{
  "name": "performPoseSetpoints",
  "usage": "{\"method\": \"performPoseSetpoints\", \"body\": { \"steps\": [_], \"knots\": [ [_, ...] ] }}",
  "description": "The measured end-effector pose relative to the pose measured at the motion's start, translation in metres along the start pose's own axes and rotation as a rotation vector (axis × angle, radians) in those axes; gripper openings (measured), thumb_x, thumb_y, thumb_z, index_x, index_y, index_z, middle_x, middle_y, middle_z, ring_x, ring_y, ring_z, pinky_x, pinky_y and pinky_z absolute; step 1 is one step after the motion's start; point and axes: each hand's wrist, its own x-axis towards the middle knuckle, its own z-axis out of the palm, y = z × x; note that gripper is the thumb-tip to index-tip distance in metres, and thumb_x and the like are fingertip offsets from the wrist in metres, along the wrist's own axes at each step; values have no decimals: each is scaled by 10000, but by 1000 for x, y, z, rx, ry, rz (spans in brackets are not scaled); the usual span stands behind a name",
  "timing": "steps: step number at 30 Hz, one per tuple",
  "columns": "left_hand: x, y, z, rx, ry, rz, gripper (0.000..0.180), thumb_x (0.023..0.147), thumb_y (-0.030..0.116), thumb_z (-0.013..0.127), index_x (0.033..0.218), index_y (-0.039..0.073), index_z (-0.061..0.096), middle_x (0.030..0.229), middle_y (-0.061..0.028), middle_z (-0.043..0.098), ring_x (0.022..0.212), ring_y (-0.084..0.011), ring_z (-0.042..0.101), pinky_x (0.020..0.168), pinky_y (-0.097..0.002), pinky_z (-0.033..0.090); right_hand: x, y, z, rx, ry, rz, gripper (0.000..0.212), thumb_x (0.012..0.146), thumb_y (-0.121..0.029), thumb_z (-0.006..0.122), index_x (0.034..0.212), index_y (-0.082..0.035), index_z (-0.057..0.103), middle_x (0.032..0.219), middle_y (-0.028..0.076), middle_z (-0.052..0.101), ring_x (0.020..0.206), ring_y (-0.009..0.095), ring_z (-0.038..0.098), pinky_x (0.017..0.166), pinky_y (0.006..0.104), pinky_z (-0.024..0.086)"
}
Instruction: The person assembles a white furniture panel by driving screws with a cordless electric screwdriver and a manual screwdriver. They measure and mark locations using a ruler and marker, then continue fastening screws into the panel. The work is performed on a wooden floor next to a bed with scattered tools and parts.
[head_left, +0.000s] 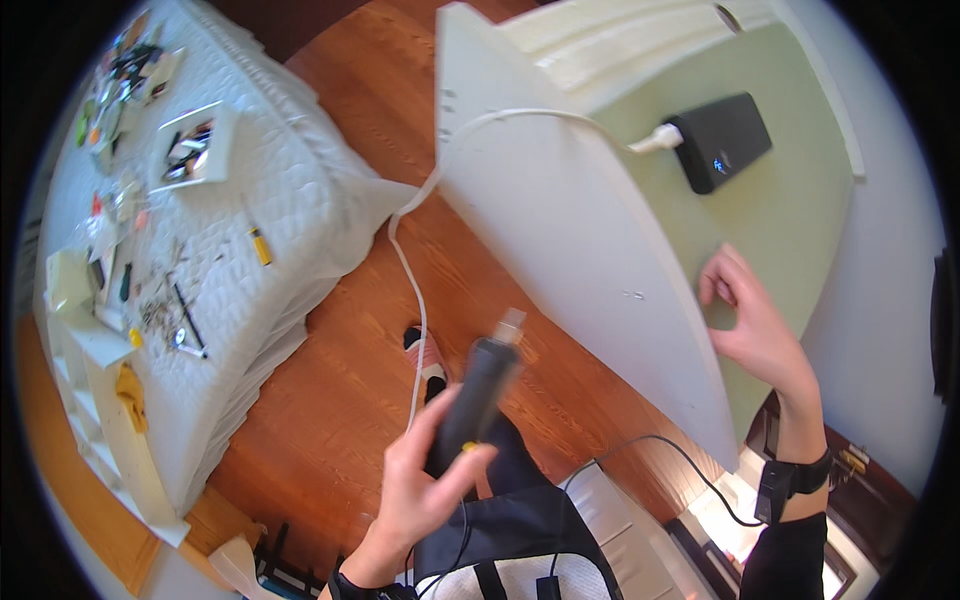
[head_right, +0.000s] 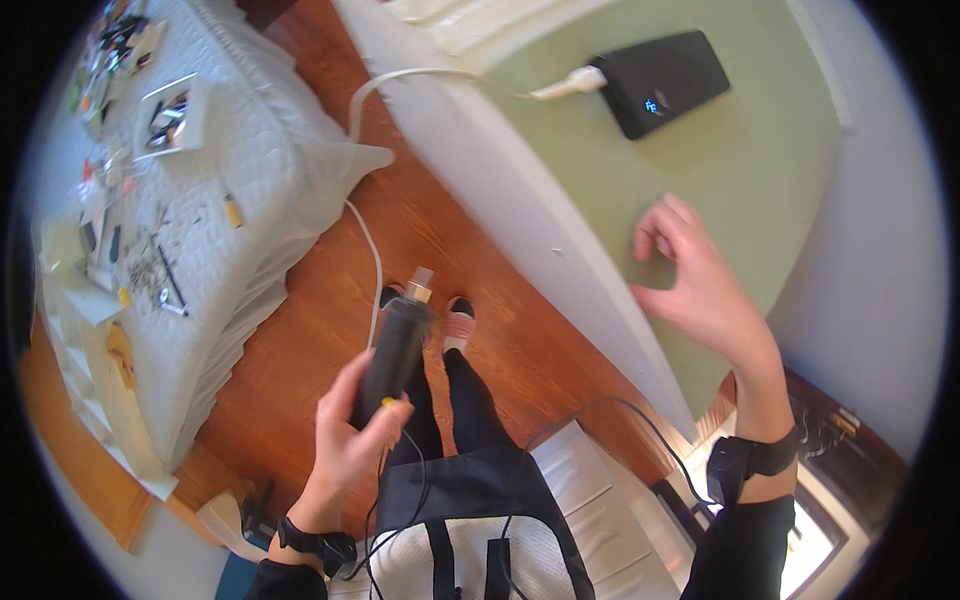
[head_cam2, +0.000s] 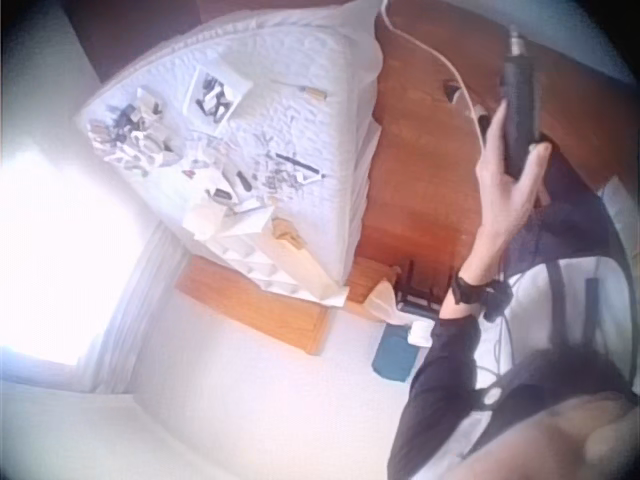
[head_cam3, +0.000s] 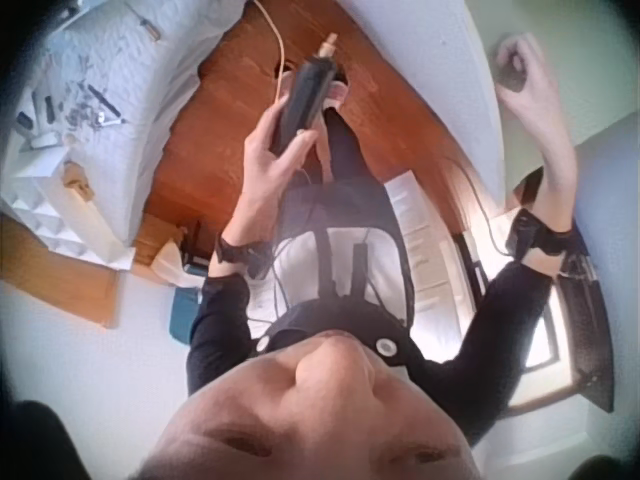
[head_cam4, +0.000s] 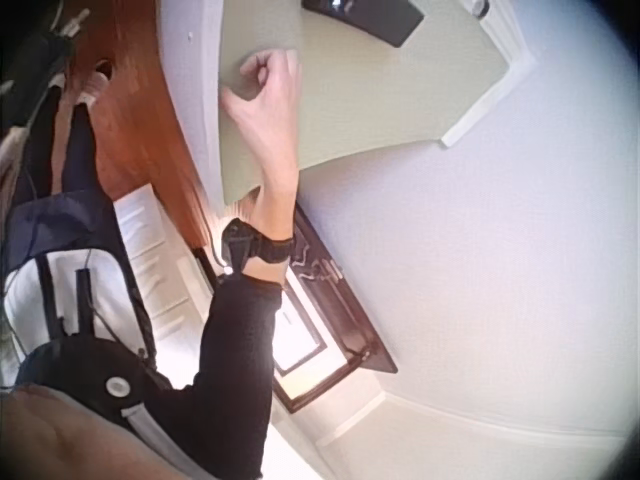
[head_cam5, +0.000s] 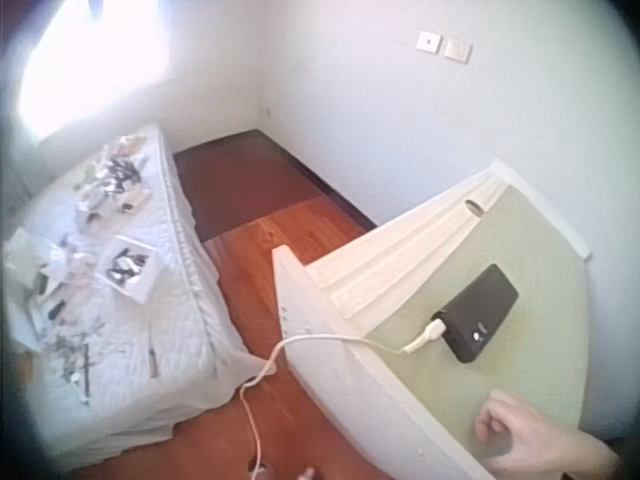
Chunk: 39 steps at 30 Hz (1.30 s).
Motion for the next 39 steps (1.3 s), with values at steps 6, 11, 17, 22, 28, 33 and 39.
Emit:
{"method": "performPoseSetpoints", "body": {
  "steps": [6,11,17,22,28,33,39],
  "knots": [
    [-5,-33,-84,-343,508,-109,412,956,170,627,1301,2,476,736,10,525,546,-57,514,461,-208,391,0,14,11,101,21,91,368,734,-119,720,889,-49,394,866,18,310,785,151,364,736,258,348],
    [33,-84,-159,-372,707,-42,485,936,211,659,1299,-2,418,751,-22,534,517,-86,543,446,-249,432,-7,20,4,-52,41,94,379,717,-139,708,858,-71,363,829,2,259,755,137,273,686,261,257],
    [139,-170,-269,201,893,-68,505,899,187,657,1271,-44,406,954,-226,580,885,-330,609,734,-448,487,-7,33,-2,-22,34,169,344,726,-144,699,904,-60,418,831,-2,271,746,133,251,677,255,250],
    [185,-212,-331,602,1137,30,438,907,294,617,1143,-65,536,1053,-301,556,1052,-435,522,893,-543,406,-6,42,-1,-67,23,296,521,768,-163,708,1224,-13,508,1091,50,500,976,169,456,859,287,362],
    [152,-206,-411,982,1322,-41,161,915,166,588,955,21,642,1000,-177,585,969,-374,551,855,-474,442,-17,39,-9,-22,17,371,755,772,-192,749,1422,6,421,1464,155,440,1362,252,401,1127,369,289],
    [194,-162,-378,795,1058,422,142,915,184,613,894,45,632,868,-155,616,781,-370,611,681,-460,485,-19,24,-13,-55,27,414,698,798,-169,717,1403,25,430,1415,168,490,1338,263,424,1120,374,301],
    [283,-157,-307,937,672,360,349,836,349,715,896,22,609,920,-200,633,837,-394,597,714,-460,479,-18,20,-5,-222,18,557,643,790,-107,688,1373,35,457,1398,190,495,1296,280,457,1105,377,330]
  ]
}}
